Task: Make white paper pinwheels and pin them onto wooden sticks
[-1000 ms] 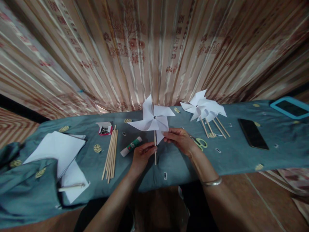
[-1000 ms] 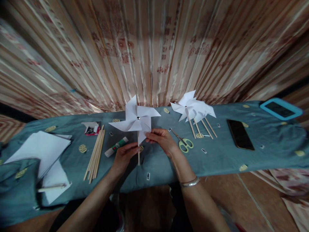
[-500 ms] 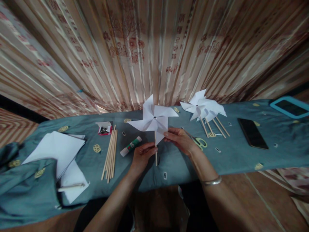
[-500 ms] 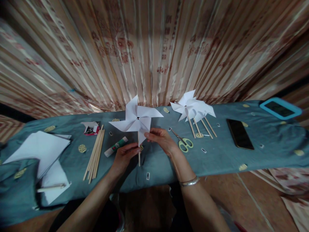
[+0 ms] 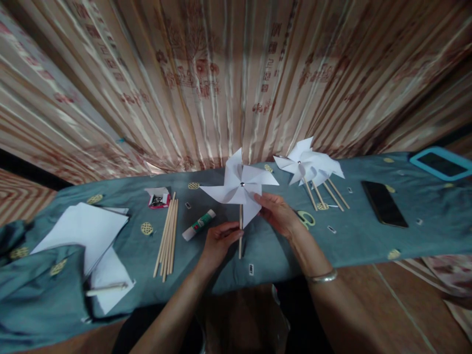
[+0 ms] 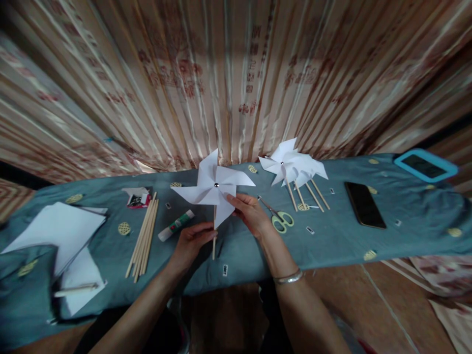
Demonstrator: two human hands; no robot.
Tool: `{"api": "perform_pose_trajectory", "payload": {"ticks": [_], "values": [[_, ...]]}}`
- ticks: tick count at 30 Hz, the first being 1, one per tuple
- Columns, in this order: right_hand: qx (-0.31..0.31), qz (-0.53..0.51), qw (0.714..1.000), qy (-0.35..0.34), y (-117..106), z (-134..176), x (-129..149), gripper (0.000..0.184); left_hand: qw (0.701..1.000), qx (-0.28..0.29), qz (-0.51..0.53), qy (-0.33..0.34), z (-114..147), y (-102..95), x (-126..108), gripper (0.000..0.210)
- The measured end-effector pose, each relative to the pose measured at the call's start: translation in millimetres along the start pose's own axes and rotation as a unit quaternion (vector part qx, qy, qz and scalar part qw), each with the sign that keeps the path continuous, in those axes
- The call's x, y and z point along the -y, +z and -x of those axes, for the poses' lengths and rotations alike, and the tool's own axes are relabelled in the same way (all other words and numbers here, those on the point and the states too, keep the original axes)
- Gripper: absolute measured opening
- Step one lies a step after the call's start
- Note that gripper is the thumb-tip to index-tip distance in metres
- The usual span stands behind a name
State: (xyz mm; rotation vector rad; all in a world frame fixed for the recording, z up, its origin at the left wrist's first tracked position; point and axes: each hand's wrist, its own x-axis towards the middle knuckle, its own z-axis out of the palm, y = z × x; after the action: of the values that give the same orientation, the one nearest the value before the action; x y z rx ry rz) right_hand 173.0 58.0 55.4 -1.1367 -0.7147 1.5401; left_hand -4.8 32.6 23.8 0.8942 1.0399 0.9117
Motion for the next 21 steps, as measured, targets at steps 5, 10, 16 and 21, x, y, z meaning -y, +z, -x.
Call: {"api": "perform_pose_trajectory", "payload": {"ticks": [5,10,16,21], "values": [[0.002,-0.019,1.0,-0.008,0.4,0.3,0.1,0.034,1.0,-0.003,-0.004,-0.002,-0.5,0.3,-0.2,0.035],[0.004,-0.02,1.0,-0.007,-1.3,1.1,1.9,0.034,1.0,0.001,-0.007,0.007,0.0,0.6,-1.5,0.035],[0.012,-0.027,1.0,0.012,1.9,1.8,3.8,0.036,1.0,0.012,-0.013,0.009,0.6,0.4,-0.2,0.033],[0.015,-0.009,1.0,0.006,3.9,0.7,-0.1,0.034,1.0,0.007,0.002,0.01,-1.4,1.4,2.5,0.034]]}}
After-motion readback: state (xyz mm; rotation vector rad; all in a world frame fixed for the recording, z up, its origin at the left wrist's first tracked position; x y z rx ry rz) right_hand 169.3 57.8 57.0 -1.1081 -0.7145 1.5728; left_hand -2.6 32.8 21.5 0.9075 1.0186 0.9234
